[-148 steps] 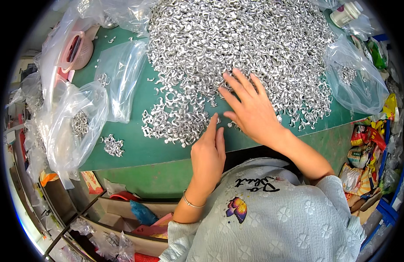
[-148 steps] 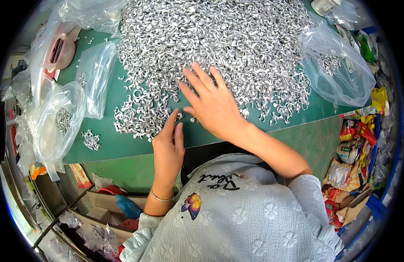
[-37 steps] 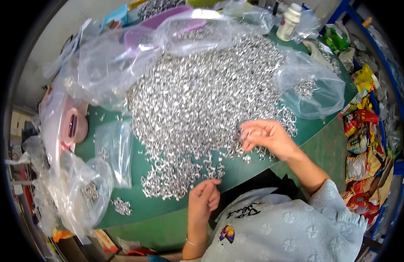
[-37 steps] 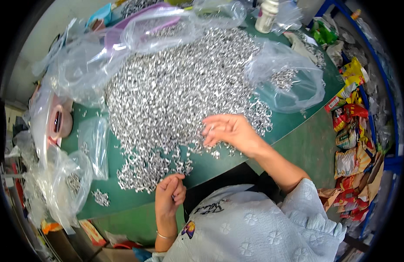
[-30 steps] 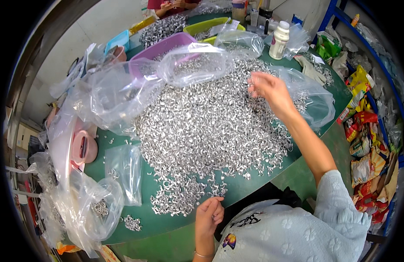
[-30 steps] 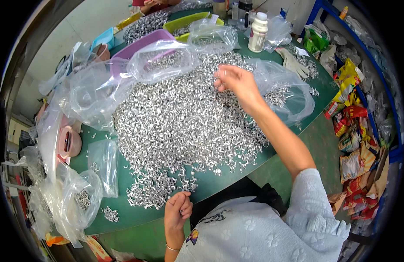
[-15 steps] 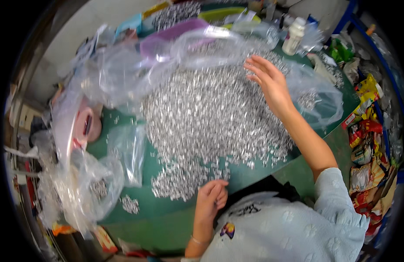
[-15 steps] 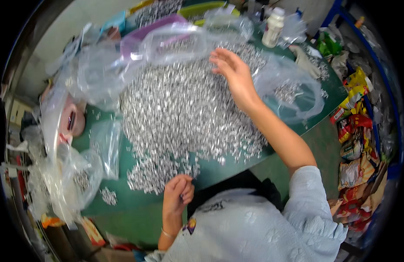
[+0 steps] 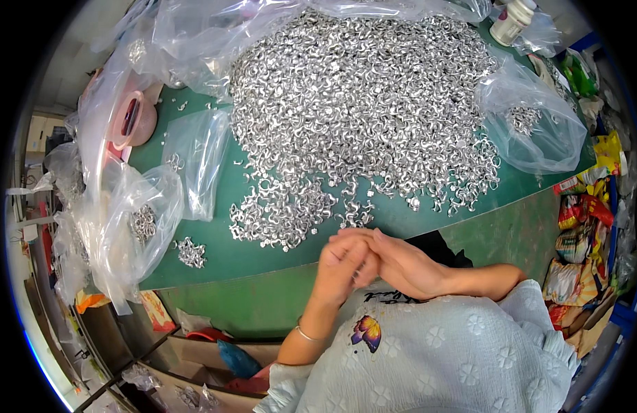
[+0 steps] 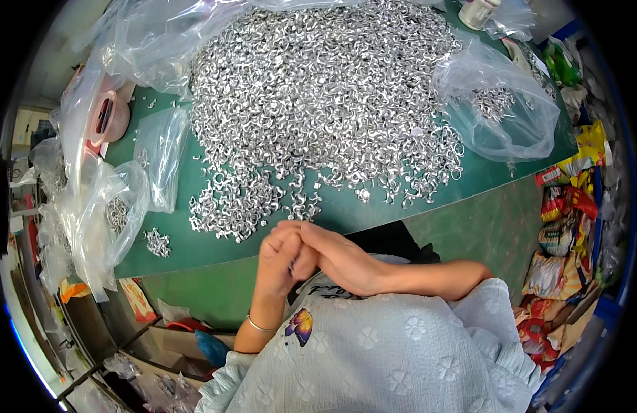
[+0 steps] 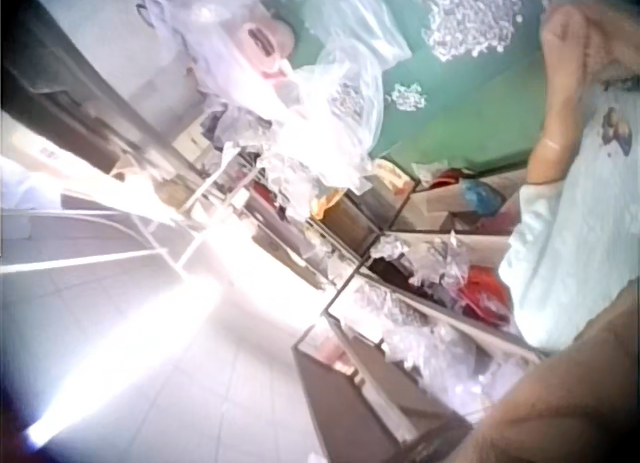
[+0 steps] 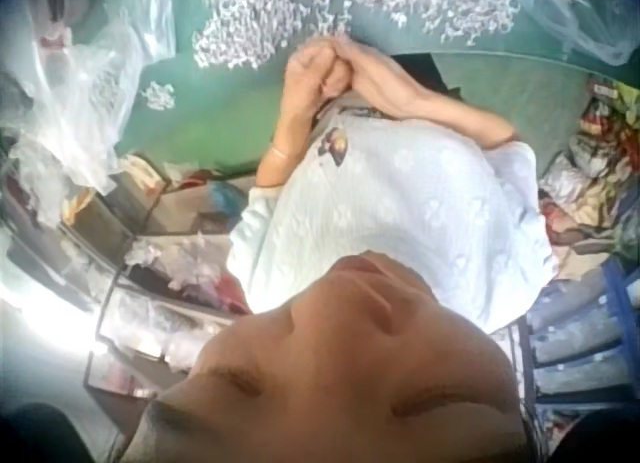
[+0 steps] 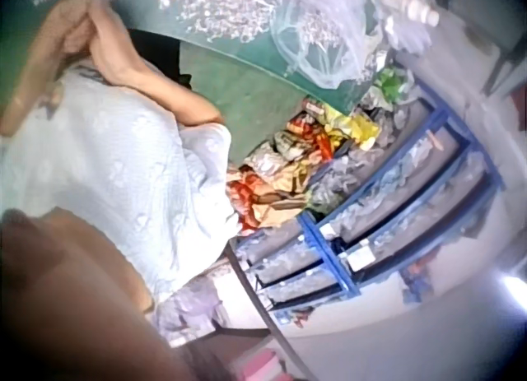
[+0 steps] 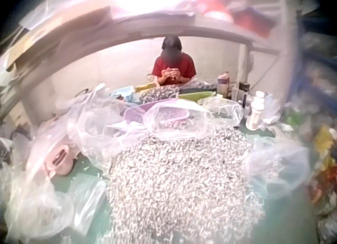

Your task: The person sorts small silver crescent-shaped metal parts by hand on a green workbench, picking them up from a large pile and placing them into a plastic bag.

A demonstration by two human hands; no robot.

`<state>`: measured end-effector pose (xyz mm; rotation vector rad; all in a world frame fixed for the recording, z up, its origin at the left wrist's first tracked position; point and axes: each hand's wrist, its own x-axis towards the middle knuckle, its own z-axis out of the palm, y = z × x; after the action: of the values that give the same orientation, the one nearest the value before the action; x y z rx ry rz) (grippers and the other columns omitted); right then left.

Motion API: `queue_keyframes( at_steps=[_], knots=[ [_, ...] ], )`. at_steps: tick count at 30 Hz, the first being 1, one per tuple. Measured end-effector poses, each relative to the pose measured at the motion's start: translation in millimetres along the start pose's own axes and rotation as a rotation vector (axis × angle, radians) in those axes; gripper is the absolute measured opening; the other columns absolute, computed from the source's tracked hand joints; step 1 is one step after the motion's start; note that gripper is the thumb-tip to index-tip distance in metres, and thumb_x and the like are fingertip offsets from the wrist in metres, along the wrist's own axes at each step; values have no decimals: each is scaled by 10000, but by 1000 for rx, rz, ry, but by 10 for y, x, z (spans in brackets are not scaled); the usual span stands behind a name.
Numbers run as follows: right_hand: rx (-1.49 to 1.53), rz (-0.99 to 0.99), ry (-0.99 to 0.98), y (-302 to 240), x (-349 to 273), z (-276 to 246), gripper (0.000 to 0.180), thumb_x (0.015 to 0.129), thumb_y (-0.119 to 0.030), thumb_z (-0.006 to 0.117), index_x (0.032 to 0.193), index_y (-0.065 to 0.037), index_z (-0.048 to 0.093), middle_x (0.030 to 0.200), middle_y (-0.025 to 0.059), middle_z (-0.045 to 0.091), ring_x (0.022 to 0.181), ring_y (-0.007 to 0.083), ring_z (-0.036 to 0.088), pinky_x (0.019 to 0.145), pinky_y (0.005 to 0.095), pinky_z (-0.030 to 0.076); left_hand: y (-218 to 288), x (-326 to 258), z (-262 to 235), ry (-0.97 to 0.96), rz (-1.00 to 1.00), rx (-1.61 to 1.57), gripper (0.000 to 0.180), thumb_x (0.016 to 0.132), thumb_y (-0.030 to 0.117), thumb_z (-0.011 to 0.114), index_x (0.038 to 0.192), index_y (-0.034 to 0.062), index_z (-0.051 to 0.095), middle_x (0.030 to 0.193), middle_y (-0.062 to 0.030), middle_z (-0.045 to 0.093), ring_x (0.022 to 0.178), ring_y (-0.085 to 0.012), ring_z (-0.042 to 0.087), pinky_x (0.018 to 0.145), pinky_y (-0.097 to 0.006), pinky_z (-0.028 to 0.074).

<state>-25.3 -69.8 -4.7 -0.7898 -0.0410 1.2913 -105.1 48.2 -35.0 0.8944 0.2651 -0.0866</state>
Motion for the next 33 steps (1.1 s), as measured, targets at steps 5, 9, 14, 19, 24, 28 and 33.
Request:
queue_keyframes(
  at_steps=[5, 9, 14, 19, 24, 28, 33],
  knots=[
    [-10, 76, -186, -128, -42, -247, 455, 1016, -278, 374, 1345, 34, 407, 1275, 140, 507, 1165, 187, 501, 1039, 326, 361, 69, -106, -78, 231, 107, 118, 237, 987, 153, 463, 1055, -38, 585, 601, 6, 446, 508, -46, 368, 443, -186, 272],
    [-477, -31, -81, -510, -121, -480, 228, 945, -115, 531, 1092, 30, 626, 975, 86, 672, 878, 136, 628, 768, 293, 510, 43, -30, -254, 460, 127, 148, 243, 985, 152, 465, 1066, -42, 586, 649, 30, 407, 514, -36, 355, 430, -172, 240],
    [-1571, -745, 244, -340, 260, -655, 126, 795, -56, 647, 919, -62, 669, 825, 52, 588, 728, 194, 540, 639, 319, 426, -16, 26, -169, 455, 73, 157, 220, 970, 133, 493, 1042, -40, 608, 659, 26, 440, 516, -33, 365, 427, -172, 239],
    [-1875, -791, 244, -254, 345, -672, 91, 766, -105, 652, 849, -70, 642, 876, 41, 537, 856, 227, 501, 724, 346, 396, -65, 8, -186, 435, 30, 247, 191, 951, 108, 523, 1013, -43, 622, 634, 37, 439, 508, -26, 354, 427, -175, 240],
    [-1557, -843, 295, -282, 325, -695, 24, 824, -81, 621, 839, -64, 629, 889, 58, 598, 773, 220, 534, 665, 317, 416, -66, -6, -181, 442, 16, 274, 187, 945, 116, 538, 1006, -40, 622, 635, 38, 440, 506, -25, 353, 424, -175, 237],
    [-309, -279, 136, -374, 200, -723, 80, 892, -60, 554, 964, -41, 584, 938, 85, 642, 765, 155, 584, 623, 269, 448, -9, -17, -175, 446, -60, 135, 178, 940, 110, 545, 1003, -36, 624, 643, 40, 454, 511, -23, 366, 423, -172, 237],
    [-125, -240, 121, -411, 232, -597, 99, 889, -54, 539, 983, -31, 564, 867, 70, 596, 759, 144, 581, 604, 275, 451, -81, -30, -229, 514, 69, 404, 146, 919, 69, 566, 989, -34, 641, 655, 40, 480, 539, -22, 379, 450, -176, 261]
  ],
)
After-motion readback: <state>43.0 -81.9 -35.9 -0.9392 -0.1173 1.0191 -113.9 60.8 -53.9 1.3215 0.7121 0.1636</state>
